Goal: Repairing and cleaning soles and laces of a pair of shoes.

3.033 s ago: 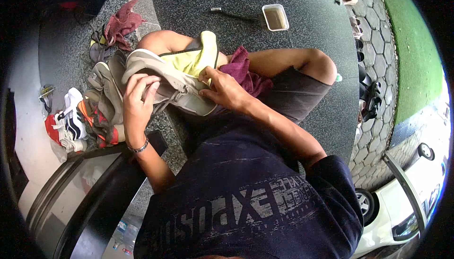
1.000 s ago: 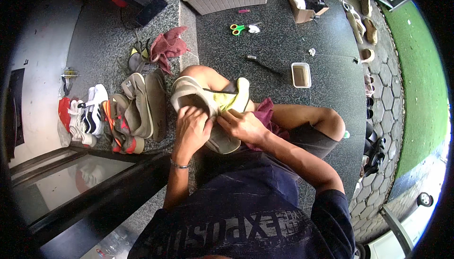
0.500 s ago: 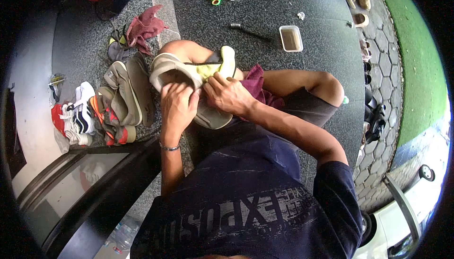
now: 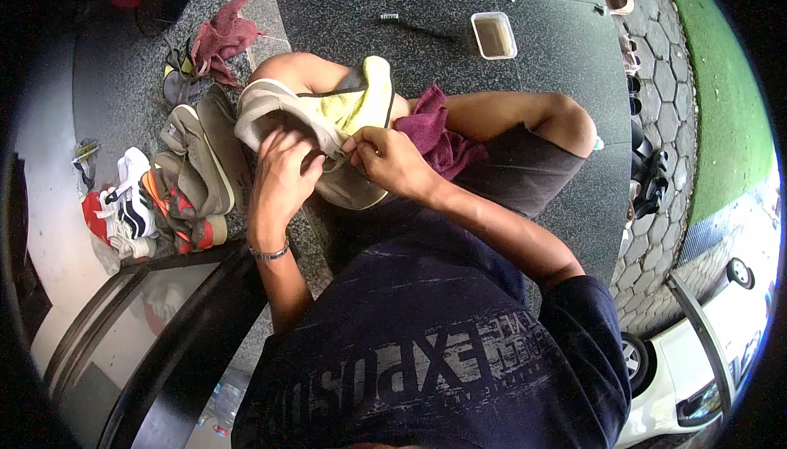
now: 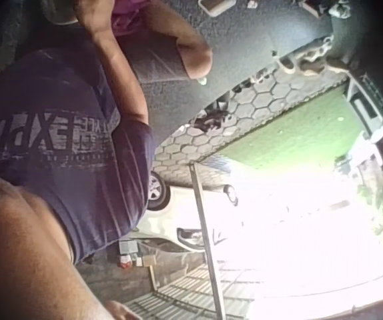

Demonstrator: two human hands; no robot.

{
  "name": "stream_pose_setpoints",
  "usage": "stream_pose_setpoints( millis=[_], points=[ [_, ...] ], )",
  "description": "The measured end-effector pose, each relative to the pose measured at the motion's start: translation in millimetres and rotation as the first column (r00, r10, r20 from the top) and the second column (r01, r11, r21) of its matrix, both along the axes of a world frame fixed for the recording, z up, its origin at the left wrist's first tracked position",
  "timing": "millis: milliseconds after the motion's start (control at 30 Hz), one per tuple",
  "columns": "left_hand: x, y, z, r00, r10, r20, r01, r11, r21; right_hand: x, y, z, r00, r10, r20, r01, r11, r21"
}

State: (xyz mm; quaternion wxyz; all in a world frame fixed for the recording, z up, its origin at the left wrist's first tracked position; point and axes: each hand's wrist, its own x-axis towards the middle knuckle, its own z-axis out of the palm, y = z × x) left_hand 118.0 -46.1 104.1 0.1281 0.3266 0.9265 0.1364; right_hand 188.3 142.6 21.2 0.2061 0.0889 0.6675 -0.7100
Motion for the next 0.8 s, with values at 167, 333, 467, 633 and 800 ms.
stream_pose_setpoints(
  millis=[167, 333, 467, 633, 800],
  points=[
    [-0.9, 3.4, 2.5, 0.999, -0.032, 0.014, 0.032, 0.999, -0.023, 10.5, -4.6, 19.8, 0.983, -0.03, -0.184, 0.084, 0.952, 0.293],
    [-1.2, 3.6, -4.6, 0.995, -0.072, -0.07, 0.064, 0.992, -0.113, 11.7, -19.0, 5.8, 0.794, 0.145, -0.591, 0.295, 0.757, 0.583],
    [2.3, -0.1, -16.1, 0.994, -0.061, -0.091, 0.051, 0.993, -0.108, 6.1, -21.3, 5.8, 0.767, 0.28, -0.577, 0.272, 0.673, 0.688],
    [5.9, -0.2, -21.6, 0.972, -0.105, -0.213, 0.086, 0.992, -0.096, 1.3, -22.3, 2.7, 0.833, 0.177, -0.525, 0.249, 0.727, 0.64],
    [5.8, 6.6, -12.7, 0.974, -0.124, -0.192, 0.121, 0.992, -0.031, -12.1, -4.9, -1.3, 0.927, 0.144, -0.345, 0.028, 0.893, 0.449]
  ],
)
